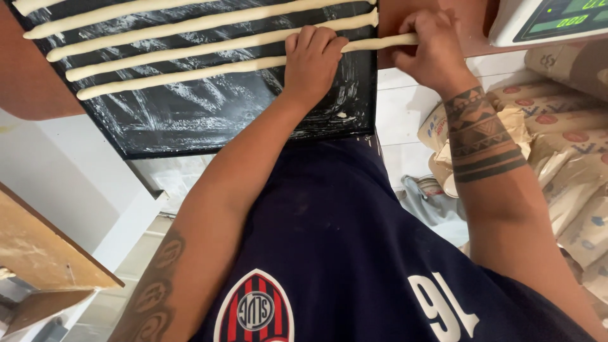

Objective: The person arranges long, thin strips of dough onto a black baking tray. They pick up each strip from a wooden surface and place it parallel to the others on the tray, adjusting them by hand to fit.

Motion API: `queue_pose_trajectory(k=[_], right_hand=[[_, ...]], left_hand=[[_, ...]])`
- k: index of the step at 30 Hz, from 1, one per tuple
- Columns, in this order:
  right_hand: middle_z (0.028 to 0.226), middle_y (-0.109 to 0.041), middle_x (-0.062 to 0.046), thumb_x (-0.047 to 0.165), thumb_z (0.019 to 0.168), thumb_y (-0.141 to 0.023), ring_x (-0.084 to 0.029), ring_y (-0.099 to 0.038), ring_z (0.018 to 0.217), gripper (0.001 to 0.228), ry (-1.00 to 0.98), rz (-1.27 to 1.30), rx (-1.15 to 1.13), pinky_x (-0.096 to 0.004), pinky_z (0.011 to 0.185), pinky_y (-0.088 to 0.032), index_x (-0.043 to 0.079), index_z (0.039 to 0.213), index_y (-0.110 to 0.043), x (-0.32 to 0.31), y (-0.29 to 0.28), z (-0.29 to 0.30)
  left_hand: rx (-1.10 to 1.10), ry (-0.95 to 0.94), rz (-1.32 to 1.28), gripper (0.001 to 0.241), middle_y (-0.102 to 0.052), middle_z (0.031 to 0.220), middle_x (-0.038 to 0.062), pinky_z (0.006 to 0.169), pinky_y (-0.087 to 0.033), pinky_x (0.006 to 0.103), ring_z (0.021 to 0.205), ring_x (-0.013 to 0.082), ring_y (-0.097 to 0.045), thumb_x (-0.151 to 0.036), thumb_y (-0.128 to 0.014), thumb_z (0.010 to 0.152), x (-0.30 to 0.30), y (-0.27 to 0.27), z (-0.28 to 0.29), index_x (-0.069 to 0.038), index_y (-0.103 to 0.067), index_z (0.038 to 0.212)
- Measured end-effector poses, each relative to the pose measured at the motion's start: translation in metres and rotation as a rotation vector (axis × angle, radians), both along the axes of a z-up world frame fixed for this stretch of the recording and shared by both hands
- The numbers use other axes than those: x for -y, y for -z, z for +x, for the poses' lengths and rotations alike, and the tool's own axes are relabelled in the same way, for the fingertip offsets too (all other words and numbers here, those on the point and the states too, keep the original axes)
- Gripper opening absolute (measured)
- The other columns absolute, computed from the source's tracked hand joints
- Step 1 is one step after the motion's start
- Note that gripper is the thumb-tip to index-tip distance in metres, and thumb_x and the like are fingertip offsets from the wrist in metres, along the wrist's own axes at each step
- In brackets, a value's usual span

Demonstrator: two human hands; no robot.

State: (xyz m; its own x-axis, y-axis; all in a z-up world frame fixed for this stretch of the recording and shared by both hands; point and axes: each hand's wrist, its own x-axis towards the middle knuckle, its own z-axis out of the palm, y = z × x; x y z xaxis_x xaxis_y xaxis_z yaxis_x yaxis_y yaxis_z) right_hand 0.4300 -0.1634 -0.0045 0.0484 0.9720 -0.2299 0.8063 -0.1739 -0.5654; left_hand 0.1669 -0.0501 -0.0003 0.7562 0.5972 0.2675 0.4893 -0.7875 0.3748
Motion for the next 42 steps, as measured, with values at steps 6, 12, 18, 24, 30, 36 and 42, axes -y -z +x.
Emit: queue_pose_trajectory(k=[6,12,18,24,30,36,42], right_hand=[[0.106,-0.060,-0.008,0.027,0.108,-0.079,-0.034,-0.055,0.104,0.015,-0.026,0.123,-0.041,-0.048,0.095,-0.031,0.016,0.118,-0.078,0.001,-0.005,-0.002],[0.104,-0.062,-0.007,0.025,0.105,-0.081,-0.034,-0.056,0.104,0.014,-0.002,0.186,-0.024,-0.048,0.092,-0.034,0.015,0.115,-0.078,0.001,0.004,-0.006],[0.104,-0.067,-0.007,0.043,0.103,-0.087,-0.032,-0.056,0.104,0.028,0.064,0.162,0.142,-0.047,0.088,-0.028,0.016,0.101,-0.078,-0.003,0.011,-0.023],[0.098,-0.060,-0.003,0.063,0.089,-0.092,-0.033,-0.049,0.096,0.052,0.204,0.142,0.348,-0.045,0.075,-0.029,0.017,0.079,-0.072,-0.007,0.015,-0.044],[0.093,-0.067,-0.002,0.073,0.095,-0.084,-0.035,-0.046,0.097,0.057,0.205,0.100,0.407,-0.047,0.075,-0.028,0.017,0.084,-0.078,0.000,0.028,-0.042],[0.081,-0.064,-0.004,0.085,0.086,-0.083,-0.035,-0.053,0.098,0.064,0.290,-0.273,0.421,-0.050,0.073,-0.029,0.023,0.073,-0.072,-0.023,0.010,-0.027],[0.083,-0.072,0.010,0.040,0.086,-0.088,-0.026,-0.068,0.090,0.013,0.489,-0.114,0.291,-0.057,0.069,-0.036,0.039,0.081,-0.077,-0.023,-0.007,-0.007]], left_hand=[[0.013,-0.017,0.003,0.011,-0.053,0.096,-0.003,0.078,-0.035,0.0377,0.091,0.0232,-0.050,-0.013,-0.071,0.094,0.000,-0.005,0.003,-0.019,-0.073,0.102],[0.025,-0.039,0.010,0.011,-0.054,0.098,-0.004,0.078,-0.035,0.0385,0.092,0.0229,-0.051,-0.015,-0.070,0.096,0.001,-0.003,0.003,-0.019,-0.072,0.105],[0.007,-0.057,0.038,0.020,-0.053,0.097,-0.003,0.078,-0.037,0.0394,0.091,0.0237,-0.053,-0.010,-0.072,0.090,0.005,-0.001,0.004,-0.021,-0.075,0.107],[-0.036,-0.077,0.041,0.022,-0.053,0.098,-0.004,0.079,-0.036,0.0379,0.093,0.0221,-0.052,-0.007,-0.069,0.089,0.007,-0.003,0.004,-0.021,-0.073,0.106],[-0.048,-0.074,0.033,0.025,-0.054,0.100,-0.004,0.078,-0.035,0.0382,0.093,0.0222,-0.052,-0.005,-0.067,0.089,0.008,0.000,0.001,-0.021,-0.072,0.107],[-0.040,-0.075,0.061,0.023,-0.052,0.099,-0.003,0.076,-0.035,0.0387,0.091,0.0233,-0.052,-0.009,-0.067,0.089,0.007,0.006,0.001,-0.022,-0.072,0.107],[-0.012,-0.049,0.060,0.027,-0.052,0.100,0.001,0.079,-0.036,0.0396,0.095,0.0251,-0.052,-0.003,-0.073,0.086,0.002,0.013,0.003,-0.019,-0.073,0.107]])
